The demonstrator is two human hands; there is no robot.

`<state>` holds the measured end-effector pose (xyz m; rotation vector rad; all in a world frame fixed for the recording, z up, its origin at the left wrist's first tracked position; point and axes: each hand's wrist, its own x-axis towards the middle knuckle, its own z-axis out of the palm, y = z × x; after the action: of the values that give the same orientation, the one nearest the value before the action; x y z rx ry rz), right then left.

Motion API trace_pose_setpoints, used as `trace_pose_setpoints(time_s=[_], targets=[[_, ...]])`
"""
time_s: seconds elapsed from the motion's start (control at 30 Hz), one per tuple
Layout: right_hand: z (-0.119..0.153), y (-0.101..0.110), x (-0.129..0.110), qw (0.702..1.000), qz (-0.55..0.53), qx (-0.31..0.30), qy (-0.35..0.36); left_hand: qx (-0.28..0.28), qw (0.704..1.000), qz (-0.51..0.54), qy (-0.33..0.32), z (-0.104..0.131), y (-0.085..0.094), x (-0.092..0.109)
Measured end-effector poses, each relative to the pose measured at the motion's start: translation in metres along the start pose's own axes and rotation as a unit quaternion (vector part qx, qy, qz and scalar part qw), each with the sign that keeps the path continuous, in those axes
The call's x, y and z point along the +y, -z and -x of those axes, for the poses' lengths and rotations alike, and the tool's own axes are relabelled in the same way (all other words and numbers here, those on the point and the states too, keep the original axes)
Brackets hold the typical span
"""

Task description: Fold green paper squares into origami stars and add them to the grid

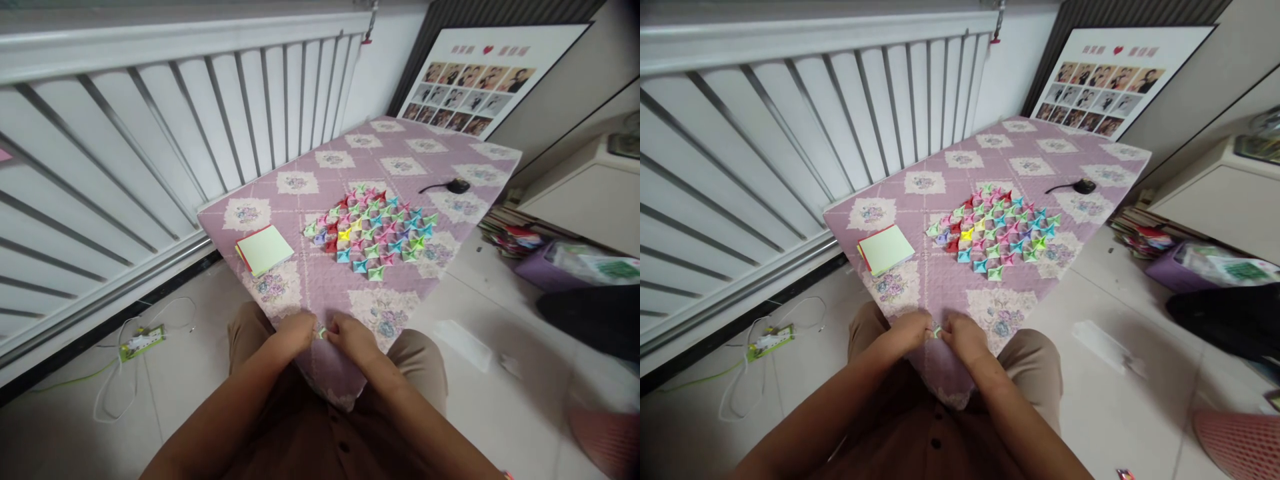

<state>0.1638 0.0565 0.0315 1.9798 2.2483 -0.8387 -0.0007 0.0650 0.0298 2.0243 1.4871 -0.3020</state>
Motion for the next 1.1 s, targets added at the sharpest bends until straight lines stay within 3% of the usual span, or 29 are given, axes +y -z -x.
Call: trace_pose_setpoints(time_s=[0.33,0.7,1.1], targets=[[-0.010,-0.001,0.023,0.997,-0.044,-0.037,0.046,-0.005,1.000,0.008,-0.015,-0.003,-0.001,-0.005],[-0.008,0.001,0.022,0.997,-0.049,-0.034,0.048,-0.001,1.000,0.026,-0.018,0.000,-0.005,-0.002],[0.006,-0.010,0.031,0.988,-0.134,0.003,0.074,0.039,0.984,0.158,-0.073,0.011,0.000,-0.017]])
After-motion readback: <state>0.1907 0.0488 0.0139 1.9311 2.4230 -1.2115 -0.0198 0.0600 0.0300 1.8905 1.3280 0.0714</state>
